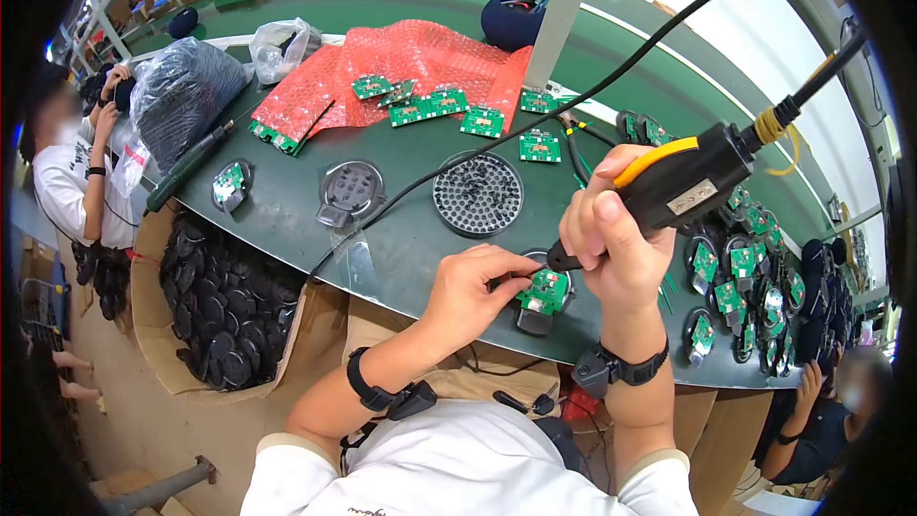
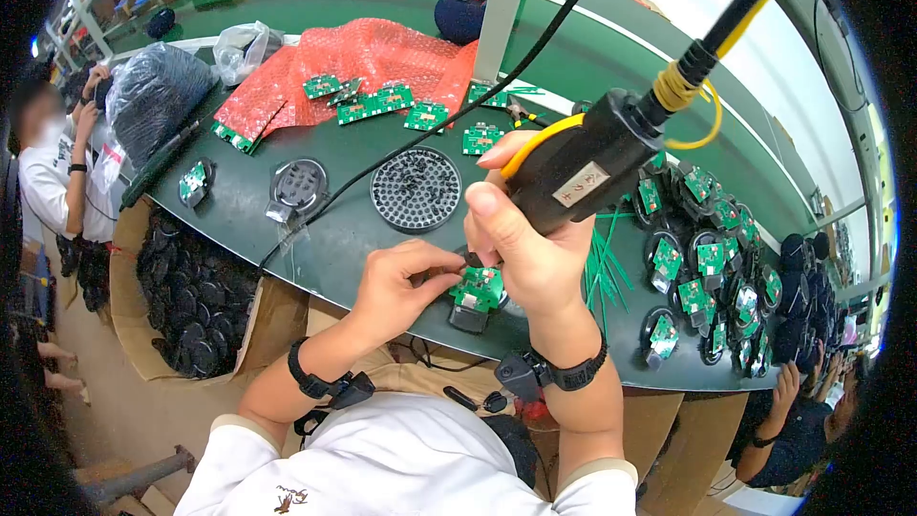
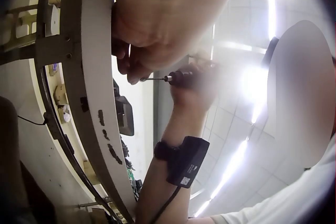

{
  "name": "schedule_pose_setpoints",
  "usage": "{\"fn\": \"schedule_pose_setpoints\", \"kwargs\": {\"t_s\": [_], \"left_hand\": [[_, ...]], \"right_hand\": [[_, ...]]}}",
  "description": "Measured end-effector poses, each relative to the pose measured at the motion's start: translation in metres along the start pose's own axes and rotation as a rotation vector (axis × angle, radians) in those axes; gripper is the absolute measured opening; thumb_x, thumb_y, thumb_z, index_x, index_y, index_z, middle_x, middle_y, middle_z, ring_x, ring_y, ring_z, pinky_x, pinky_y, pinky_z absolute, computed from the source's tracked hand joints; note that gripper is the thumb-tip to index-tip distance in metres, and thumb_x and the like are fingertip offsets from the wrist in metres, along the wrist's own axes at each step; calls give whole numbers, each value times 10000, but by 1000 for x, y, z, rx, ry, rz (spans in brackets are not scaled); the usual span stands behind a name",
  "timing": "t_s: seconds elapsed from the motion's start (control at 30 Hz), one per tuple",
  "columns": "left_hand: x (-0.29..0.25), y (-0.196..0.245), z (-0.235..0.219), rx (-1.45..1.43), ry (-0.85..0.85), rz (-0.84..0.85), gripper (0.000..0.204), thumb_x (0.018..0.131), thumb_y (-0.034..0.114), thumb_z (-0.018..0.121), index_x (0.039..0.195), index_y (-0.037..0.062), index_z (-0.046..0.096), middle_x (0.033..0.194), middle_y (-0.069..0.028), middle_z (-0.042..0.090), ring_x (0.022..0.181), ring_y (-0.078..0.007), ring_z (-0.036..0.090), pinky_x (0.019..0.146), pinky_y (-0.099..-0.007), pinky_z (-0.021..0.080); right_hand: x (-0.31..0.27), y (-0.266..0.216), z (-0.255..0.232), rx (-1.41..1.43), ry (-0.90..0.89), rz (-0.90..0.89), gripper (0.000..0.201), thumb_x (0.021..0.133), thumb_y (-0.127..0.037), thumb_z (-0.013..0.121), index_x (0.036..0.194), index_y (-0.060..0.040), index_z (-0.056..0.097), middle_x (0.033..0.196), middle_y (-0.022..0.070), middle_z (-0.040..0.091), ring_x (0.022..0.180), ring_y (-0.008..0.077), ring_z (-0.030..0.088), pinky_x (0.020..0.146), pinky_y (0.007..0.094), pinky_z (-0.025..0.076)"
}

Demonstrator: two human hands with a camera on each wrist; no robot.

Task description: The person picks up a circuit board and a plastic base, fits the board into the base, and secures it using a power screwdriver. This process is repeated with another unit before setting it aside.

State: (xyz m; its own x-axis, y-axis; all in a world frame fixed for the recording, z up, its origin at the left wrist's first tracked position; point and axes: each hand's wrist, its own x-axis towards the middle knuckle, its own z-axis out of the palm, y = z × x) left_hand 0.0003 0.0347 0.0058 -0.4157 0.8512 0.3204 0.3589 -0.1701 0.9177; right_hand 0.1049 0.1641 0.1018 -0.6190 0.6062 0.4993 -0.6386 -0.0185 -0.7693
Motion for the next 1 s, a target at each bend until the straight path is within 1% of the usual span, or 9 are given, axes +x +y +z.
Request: {"fn": "schedule_pose_setpoints", "kwargs": {"t_s": [0.13, 0.27, 0.33, 0.47, 0.57, 0.63, 0.67, 0.73, 1.0], "left_hand": [[2, -6, 4, -15, 50, 85, 212, 843, -17, 834, 1046, 46, 825, 875, -77, 762, 720, -160, 650, 620, -298, 500], [3, -4, 4, -22, 54, 73, 198, 831, -19, 844, 1020, 40, 824, 875, -79, 764, 734, -162, 660, 625, -297, 504], [2, 0, 3, -12, 37, -11, 185, 823, -20, 849, 997, 38, 824, 871, -85, 764, 759, -165, 675, 639, -297, 512], [1, 0, 2, -1, 17, -15, 237, 812, -13, 860, 1038, 46, 819, 883, -81, 762, 758, -156, 679, 641, -287, 506], [-7, 7, 1, 61, 30, -81, 336, 795, 88, 903, 1117, 71, 807, 993, -87, 763, 833, -199, 698, 721, -331, 551], [-19, 6, 2, 344, -11, 190, 500, 762, 256, 939, 1206, 92, 780, 1195, -111, 727, 1012, -281, 695, 858, -403, 578], [-24, 9, 4, 343, -14, 188, 500, 762, 256, 939, 1206, 92, 780, 1195, -111, 727, 1012, -281, 695, 858, -403, 578], [-28, 18, 8, 411, -70, 159, 616, 719, 376, 940, 1240, 95, 768, 1324, -135, 667, 1155, -354, 645, 969, -462, 562], [-30, 11, 13, 495, -76, 232, 629, 700, 380, 937, 1223, 75, 766, 1314, -146, 661, 1148, -361, 644, 955, -467, 565]], "right_hand": [[-2, -1, 2, -43, 33, 34, 273, 954, 46, 731, 1179, -6, 584, 678, 3, 548, 467, 91, 485, 441, 260, 366], [-3, 0, 4, -58, 63, 35, 273, 948, 58, 731, 1173, -6, 588, 679, 3, 555, 470, 83, 484, 441, 259, 364], [-5, 1, 4, -55, 72, 34, 274, 946, 64, 730, 1171, -5, 589, 679, 4, 558, 471, 82, 487, 441, 259, 363], [-9, 0, 4, -105, 82, 30, 278, 941, 64, 737, 1168, -4, 592, 682, 7, 571, 475, 79, 498, 439, 257, 367], [-9, -7, -1, -149, 91, -9, 279, 940, 58, 743, 1169, -3, 594, 687, 6, 581, 477, 77, 500, 439, 250, 370], [-10, -8, -6, -179, 107, -42, 283, 937, 61, 746, 1168, -3, 596, 693, 3, 590, 481, 69, 500, 439, 239, 374], [-11, -6, -6, -180, 110, -42, 283, 937, 61, 746, 1168, -3, 596, 693, 3, 590, 481, 69, 500, 439, 239, 374], [-12, 0, -6, -200, 141, -12, 283, 932, 70, 750, 1160, -4, 599, 684, 0, 588, 485, 66, 509, 442, 237, 377], [-19, 16, -8, -210, 163, -24, 292, 920, 61, 777, 1148, -19, 614, 880, 37, 646, 556, 56, 565, 465, 226, 417]]}}
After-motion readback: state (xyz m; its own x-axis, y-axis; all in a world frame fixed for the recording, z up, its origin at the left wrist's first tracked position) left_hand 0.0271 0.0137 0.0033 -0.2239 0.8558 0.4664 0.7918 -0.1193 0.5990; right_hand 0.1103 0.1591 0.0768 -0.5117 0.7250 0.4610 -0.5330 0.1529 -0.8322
